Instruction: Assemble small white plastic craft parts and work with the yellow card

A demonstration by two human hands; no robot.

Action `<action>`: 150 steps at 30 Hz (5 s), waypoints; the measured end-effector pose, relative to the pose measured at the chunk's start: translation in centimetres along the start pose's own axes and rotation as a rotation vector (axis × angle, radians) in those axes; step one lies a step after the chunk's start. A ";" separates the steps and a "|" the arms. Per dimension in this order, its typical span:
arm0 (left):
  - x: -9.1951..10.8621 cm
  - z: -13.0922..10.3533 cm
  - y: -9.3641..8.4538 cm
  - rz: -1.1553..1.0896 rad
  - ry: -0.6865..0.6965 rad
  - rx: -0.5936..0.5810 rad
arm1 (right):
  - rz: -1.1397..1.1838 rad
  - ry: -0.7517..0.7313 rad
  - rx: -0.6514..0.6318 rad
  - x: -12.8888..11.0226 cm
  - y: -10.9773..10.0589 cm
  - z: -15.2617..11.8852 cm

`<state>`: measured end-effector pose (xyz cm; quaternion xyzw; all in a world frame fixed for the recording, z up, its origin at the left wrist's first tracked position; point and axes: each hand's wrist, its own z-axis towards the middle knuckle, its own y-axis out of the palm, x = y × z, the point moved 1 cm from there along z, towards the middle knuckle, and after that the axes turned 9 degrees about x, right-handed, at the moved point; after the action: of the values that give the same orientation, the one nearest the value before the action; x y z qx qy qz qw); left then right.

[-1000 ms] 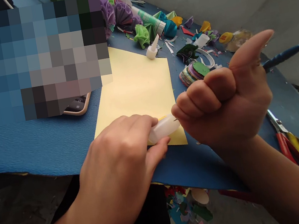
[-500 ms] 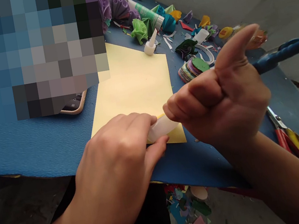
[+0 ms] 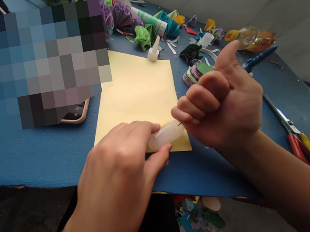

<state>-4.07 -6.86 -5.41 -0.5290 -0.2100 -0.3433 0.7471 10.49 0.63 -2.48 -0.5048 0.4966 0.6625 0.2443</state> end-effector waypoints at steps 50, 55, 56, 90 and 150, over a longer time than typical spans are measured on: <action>-0.1 -0.1 0.0 -0.023 0.023 0.047 | -0.212 -0.180 -0.007 -0.1 1.1 -1.3; -0.1 -0.2 0.0 0.014 0.027 0.047 | -0.270 -0.149 0.071 -0.1 1.5 -1.2; -0.1 -0.2 0.0 0.019 0.027 0.049 | -0.274 -0.152 0.106 0.0 1.6 -1.2; -0.1 0.2 -0.1 -0.017 -0.004 0.025 | -0.219 -0.023 0.170 -0.8 1.6 -0.8; 0.4 0.1 -0.3 0.063 0.053 -0.005 | -0.183 -0.057 0.115 -0.3 1.6 -1.0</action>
<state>-3.99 -6.91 -4.89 -0.5280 -0.1727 -0.3340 0.7615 9.69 -0.90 -1.57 -0.5142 0.4784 0.6220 0.3463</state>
